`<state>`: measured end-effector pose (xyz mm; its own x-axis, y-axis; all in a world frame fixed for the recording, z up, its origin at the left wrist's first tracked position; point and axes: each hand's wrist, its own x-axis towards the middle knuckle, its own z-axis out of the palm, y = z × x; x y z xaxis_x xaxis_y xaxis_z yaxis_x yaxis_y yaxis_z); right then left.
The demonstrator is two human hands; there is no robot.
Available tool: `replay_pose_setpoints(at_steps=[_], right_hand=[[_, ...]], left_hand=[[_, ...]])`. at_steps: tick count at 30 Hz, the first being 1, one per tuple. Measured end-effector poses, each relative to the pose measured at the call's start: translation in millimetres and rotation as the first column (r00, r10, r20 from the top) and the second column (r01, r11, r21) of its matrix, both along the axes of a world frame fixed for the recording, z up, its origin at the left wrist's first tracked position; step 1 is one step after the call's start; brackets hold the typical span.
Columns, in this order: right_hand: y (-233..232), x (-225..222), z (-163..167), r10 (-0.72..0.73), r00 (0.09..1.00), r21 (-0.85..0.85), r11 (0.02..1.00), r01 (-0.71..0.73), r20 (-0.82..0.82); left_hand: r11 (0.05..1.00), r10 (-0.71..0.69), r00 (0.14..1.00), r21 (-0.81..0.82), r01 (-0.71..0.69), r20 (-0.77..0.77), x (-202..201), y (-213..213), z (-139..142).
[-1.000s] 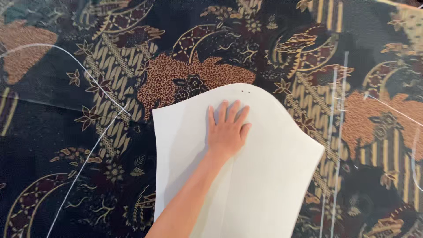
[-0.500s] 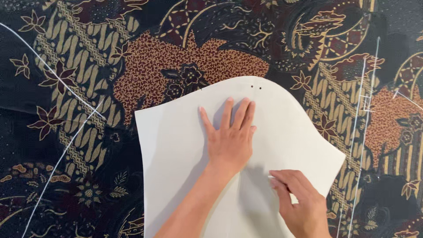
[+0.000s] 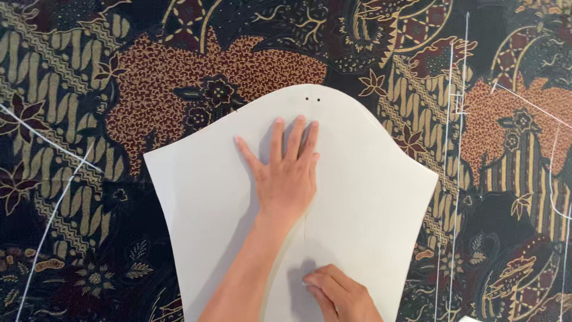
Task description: The person aligns a white paper pattern on a dark patterned fabric and uses a white marking tool to trace the pattern's edges. The person repeatedly repositions the pattern and marks along the seams and edges.
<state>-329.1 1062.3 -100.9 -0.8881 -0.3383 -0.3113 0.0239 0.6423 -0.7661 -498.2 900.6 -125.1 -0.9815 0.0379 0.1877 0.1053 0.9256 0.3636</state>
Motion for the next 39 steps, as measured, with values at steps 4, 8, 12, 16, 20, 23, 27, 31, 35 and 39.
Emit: replay_pose_setpoints(at_steps=[4,8,12,16,20,23,27,31,35,39], right_hand=[[5,-4,-4,-0.024,0.996,0.000,1.000,0.024,-0.090],[14,-47,9,-0.123,0.974,0.036,0.991,0.132,-0.188],[20,-135,22,-0.124,0.897,0.172,0.961,0.214,-0.425],[4,-234,21,0.071,0.756,0.159,0.986,0.044,-0.651],[-17,-301,11,0.185,0.664,0.184,0.980,-0.073,-0.724],[-24,-319,7,0.249,0.657,0.226,0.966,-0.121,-0.712],[-27,-325,7,0.330,0.644,0.307,0.939,-0.152,-0.691],[-33,-326,10,0.399,0.614,0.415,0.901,-0.125,-0.681],[-52,-332,10,0.501,0.454,0.450,0.865,-0.223,-0.737],[-82,-337,11,0.597,0.330,0.475,0.793,-0.382,-0.731]], left_hand=[[1.000,0.000,1.000,-0.002,0.000,0.009,0,-1,1],[0.998,-0.003,1.000,0.057,0.003,-0.010,-1,-3,-1],[0.998,0.006,1.000,0.064,-0.005,-0.023,-2,-3,-3],[1.000,0.001,1.000,-0.002,-0.001,0.005,-3,-3,-3],[1.000,0.006,1.000,-0.006,-0.005,0.025,-4,-3,-3],[1.000,0.012,1.000,0.009,-0.012,0.023,-6,-3,-4],[1.000,0.011,1.000,0.014,-0.011,0.013,-6,-6,-5],[1.000,0.013,1.000,0.007,-0.013,0.001,-6,-8,-4],[1.000,0.024,1.000,-0.002,-0.024,0.003,-9,-9,-3],[1.000,0.028,0.998,-0.002,-0.028,0.051,-10,-10,-1]])
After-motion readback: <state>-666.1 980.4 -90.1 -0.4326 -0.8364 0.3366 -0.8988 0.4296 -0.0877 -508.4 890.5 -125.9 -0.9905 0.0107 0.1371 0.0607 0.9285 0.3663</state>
